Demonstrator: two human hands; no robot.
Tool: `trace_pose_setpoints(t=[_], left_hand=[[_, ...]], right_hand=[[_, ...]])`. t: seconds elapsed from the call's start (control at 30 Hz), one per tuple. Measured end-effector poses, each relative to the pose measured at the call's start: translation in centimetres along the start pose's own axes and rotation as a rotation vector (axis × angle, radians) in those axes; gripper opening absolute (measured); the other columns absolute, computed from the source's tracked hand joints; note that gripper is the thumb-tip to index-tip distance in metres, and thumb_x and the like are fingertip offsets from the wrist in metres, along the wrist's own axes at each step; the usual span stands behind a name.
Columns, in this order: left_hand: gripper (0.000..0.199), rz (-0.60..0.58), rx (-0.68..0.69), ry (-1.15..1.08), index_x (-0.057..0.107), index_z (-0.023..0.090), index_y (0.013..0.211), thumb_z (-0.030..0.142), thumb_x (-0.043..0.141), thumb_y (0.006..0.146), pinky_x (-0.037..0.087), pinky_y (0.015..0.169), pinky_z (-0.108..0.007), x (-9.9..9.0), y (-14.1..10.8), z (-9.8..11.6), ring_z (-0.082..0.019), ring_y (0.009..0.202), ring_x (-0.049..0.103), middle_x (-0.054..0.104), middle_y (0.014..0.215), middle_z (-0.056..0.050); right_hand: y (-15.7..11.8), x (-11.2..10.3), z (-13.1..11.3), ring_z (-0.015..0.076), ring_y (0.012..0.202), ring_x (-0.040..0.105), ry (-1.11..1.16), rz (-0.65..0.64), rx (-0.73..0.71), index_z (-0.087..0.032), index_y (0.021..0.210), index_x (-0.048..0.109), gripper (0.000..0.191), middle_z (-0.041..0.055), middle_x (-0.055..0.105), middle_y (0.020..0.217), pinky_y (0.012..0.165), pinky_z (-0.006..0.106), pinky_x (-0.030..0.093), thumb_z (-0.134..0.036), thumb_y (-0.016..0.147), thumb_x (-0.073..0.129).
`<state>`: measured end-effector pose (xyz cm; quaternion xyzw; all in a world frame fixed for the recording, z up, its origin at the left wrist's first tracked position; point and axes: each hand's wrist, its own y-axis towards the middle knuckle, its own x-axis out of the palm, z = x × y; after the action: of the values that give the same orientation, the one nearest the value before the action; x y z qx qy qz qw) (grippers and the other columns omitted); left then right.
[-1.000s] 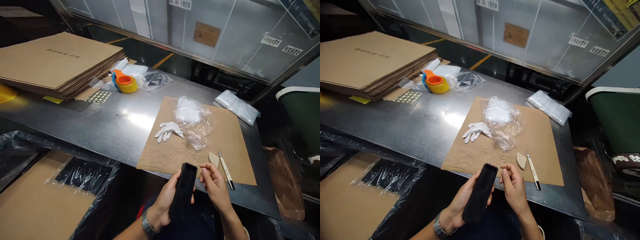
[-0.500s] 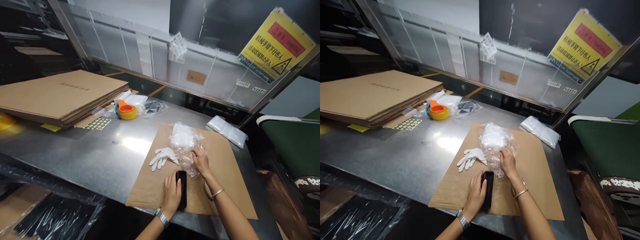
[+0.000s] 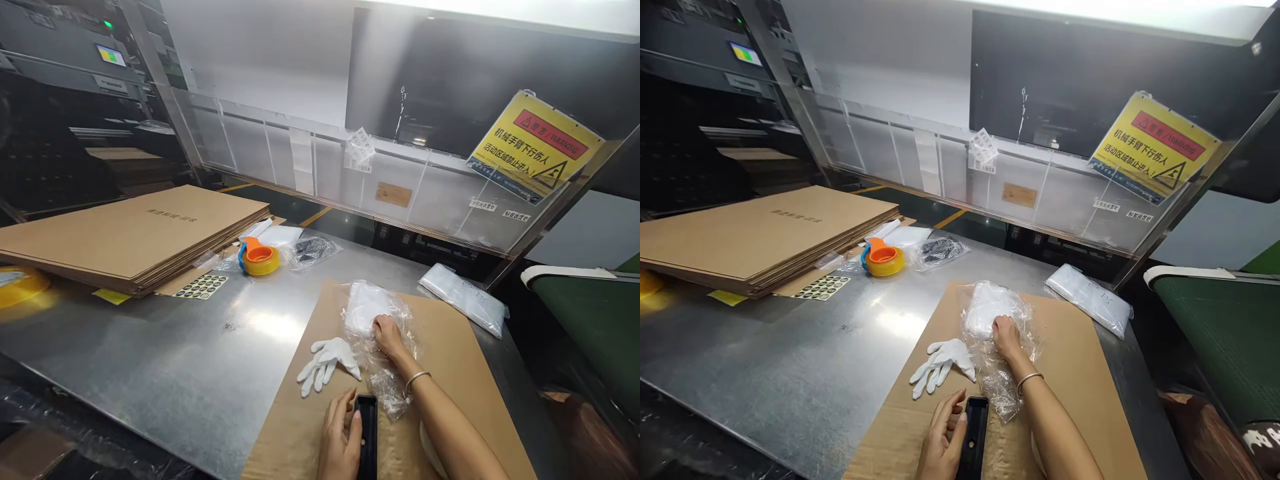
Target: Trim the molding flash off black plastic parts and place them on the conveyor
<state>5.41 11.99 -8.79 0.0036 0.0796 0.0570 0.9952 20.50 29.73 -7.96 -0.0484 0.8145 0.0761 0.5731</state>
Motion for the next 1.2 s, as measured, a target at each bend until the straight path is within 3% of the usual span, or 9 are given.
trace_pose_setpoints(t=[0.17,0.4,0.53,0.67,0.77,0.93,1.03,1.2], left_hand=[[0.037,-0.075,0.018,-0.058,0.058,0.016,0.111,0.037,0.043,0.084,0.048,0.072,-0.03,0.5,0.9,2.1,-0.021,0.088,0.059,0.062,0.103,-0.011],[0.033,-0.152,0.054,-0.055,0.061,0.017,0.106,0.034,0.043,0.084,0.049,0.072,-0.03,0.6,2.2,3.1,-0.019,0.081,0.062,0.067,0.093,-0.008],[0.032,-0.198,0.114,0.018,0.061,0.017,0.107,0.03,0.042,0.085,0.048,0.081,-0.031,0.8,4.2,4.6,-0.02,0.091,0.061,0.066,0.102,-0.01],[0.03,-0.217,0.131,0.066,0.061,0.017,0.107,0.019,0.043,0.083,0.043,0.09,-0.033,2.3,7.2,5.2,-0.019,0.098,0.058,0.065,0.104,-0.009],[0.03,-0.199,0.066,0.118,0.059,0.014,0.108,0.013,0.043,0.083,0.044,0.089,-0.035,4.2,9.8,4.7,-0.019,0.098,0.058,0.064,0.103,-0.01],[0.029,-0.153,-0.091,0.228,0.054,0.014,0.11,0.031,0.051,0.086,0.05,0.077,-0.039,6.8,13.7,3.9,-0.018,0.088,0.06,0.06,0.105,-0.007],[0.028,-0.143,-0.14,0.319,0.056,0.014,0.107,0.033,0.051,0.086,0.05,0.076,-0.038,7.2,15.1,3.8,-0.018,0.088,0.06,0.06,0.104,-0.007],[0.025,-0.13,-0.155,0.455,0.058,0.015,0.102,0.033,0.052,0.086,0.049,0.08,-0.04,6.8,15.3,3.5,-0.019,0.092,0.059,0.061,0.103,-0.007]], right_hand=[[0.4,0.6,0.8,0.0193,0.098,0.056,0.077,-0.063,-0.079,-0.017,0.111,0.054,0.028,0.0068,0.055,0.114,0.083,0.041,0.047,-0.032,0.088,0.053],[1.8,0.9,2.4,0.0186,0.092,0.059,0.317,-0.09,-0.051,-0.015,0.111,0.055,0.028,0.0056,0.057,0.11,0.077,0.037,0.05,-0.032,0.088,0.053],[1.8,0.8,3.5,0.0185,0.092,0.059,0.453,-0.09,0.011,-0.015,0.111,0.055,0.029,0.0057,0.057,0.11,0.077,0.037,0.05,-0.032,0.088,0.054],[1.7,0.5,4.3,0.0179,0.092,0.059,0.579,-0.089,0.073,-0.016,0.112,0.054,0.028,0.0063,0.057,0.111,0.078,0.038,0.05,-0.031,0.088,0.053],[1.5,0.4,4.4,0.0178,0.092,0.059,0.692,-0.094,0.115,-0.015,0.111,0.054,0.029,0.0062,0.057,0.11,0.077,0.038,0.05,-0.032,0.088,0.053],[0.9,0.4,4.1,0.0172,0.089,0.06,0.88,-0.094,0.185,-0.015,0.111,0.054,0.028,0.0058,0.058,0.107,0.075,0.036,0.051,-0.033,0.089,0.053],[0.6,0.0,4.1,0.017,0.088,0.06,0.956,-0.056,0.216,-0.015,0.11,0.054,0.028,0.0055,0.058,0.107,0.074,0.036,0.051,-0.032,0.088,0.053],[0.5,-1.8,4.5,0.0159,0.086,0.06,1.05,0.143,0.258,-0.015,0.11,0.054,0.028,0.0055,0.058,0.105,0.073,0.035,0.051,-0.033,0.089,0.051]])
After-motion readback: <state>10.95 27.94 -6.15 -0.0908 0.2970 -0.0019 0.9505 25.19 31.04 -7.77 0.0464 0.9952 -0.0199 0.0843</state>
